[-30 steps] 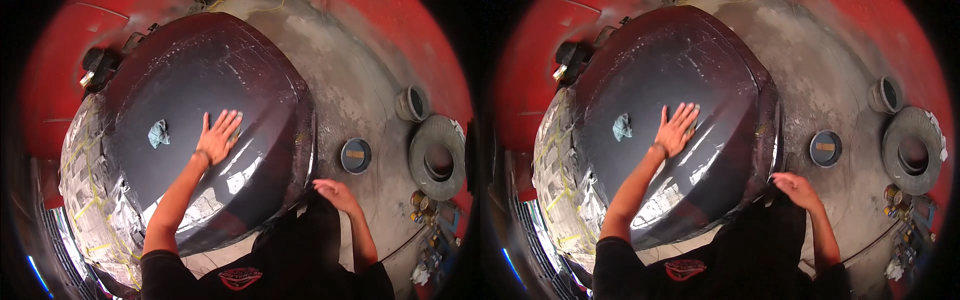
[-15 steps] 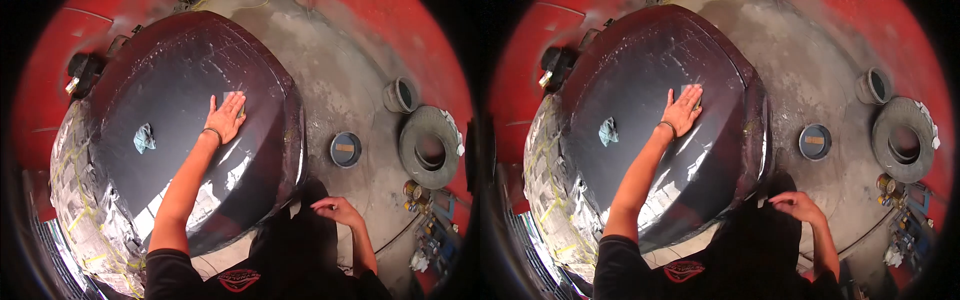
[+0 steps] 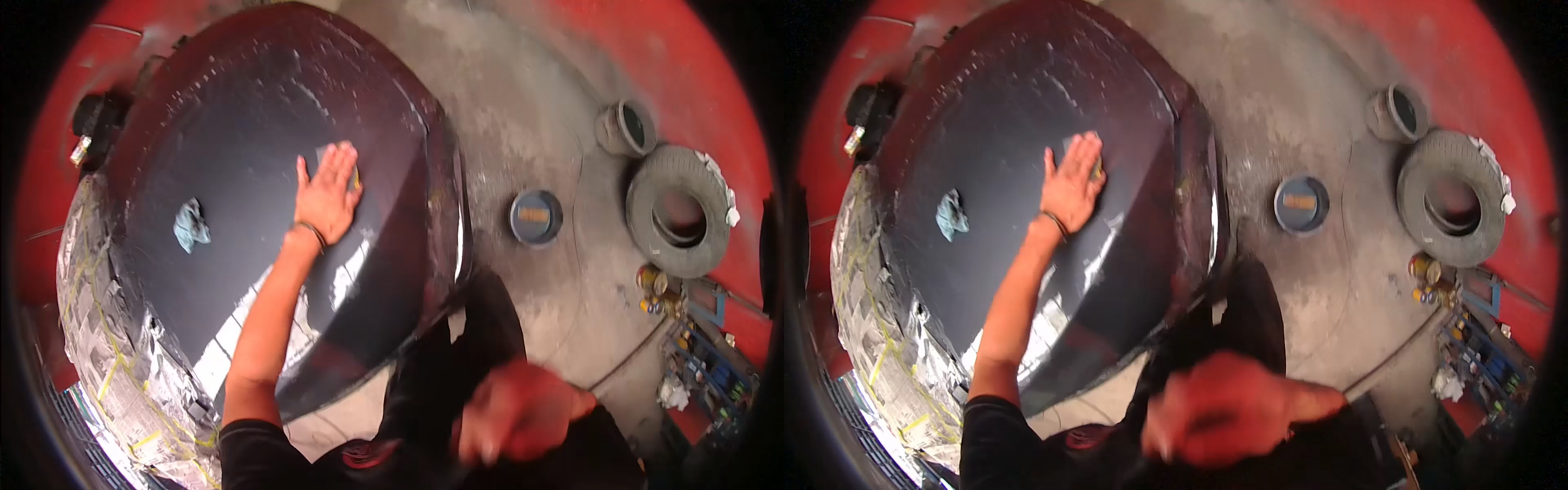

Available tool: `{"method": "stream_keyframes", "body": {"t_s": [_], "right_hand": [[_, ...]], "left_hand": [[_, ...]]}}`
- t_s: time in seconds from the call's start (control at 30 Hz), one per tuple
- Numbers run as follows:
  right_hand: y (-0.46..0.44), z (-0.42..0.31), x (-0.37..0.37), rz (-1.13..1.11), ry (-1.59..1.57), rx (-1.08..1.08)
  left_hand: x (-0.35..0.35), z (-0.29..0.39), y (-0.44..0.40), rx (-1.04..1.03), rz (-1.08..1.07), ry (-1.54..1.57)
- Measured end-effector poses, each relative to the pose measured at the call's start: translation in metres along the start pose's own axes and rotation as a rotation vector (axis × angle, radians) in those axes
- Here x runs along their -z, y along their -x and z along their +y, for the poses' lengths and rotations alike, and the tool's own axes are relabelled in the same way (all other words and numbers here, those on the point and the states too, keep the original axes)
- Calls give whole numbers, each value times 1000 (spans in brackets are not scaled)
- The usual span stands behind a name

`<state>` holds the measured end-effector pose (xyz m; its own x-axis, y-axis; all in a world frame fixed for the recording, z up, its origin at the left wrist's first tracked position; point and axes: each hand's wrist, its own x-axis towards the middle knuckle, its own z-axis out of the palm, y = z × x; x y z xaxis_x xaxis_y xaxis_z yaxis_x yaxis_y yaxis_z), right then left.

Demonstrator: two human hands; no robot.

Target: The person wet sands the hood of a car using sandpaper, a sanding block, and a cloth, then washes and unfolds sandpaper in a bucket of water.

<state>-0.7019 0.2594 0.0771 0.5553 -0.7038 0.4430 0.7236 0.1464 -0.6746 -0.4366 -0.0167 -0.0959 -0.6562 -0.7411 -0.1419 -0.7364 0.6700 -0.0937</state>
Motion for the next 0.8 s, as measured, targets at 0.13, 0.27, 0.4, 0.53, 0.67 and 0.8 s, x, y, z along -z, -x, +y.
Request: {"method": "stream_keyframes", "body": {"t_s": [0.13,0.27,0.4,0.53,0.67,0.8], "right_hand": [[-31,24,-23,741,-209,317],[-26,33,-29,345,-326,440],[-21,36,-24,434,-347,434],[-15,41,-13,503,-459,341],[-18,35,-1,486,-554,270],[-24,10,8,378,-588,228]], "left_hand": [[3,-6,1,-91,65,-136],[-10,-22,-7,-65,75,-5],[-50,-49,-9,-155,130,-72],[30,6,7,14,-140,21],[15,4,1,-12,-42,-35],[7,1,4,-53,-1,-97]]}}
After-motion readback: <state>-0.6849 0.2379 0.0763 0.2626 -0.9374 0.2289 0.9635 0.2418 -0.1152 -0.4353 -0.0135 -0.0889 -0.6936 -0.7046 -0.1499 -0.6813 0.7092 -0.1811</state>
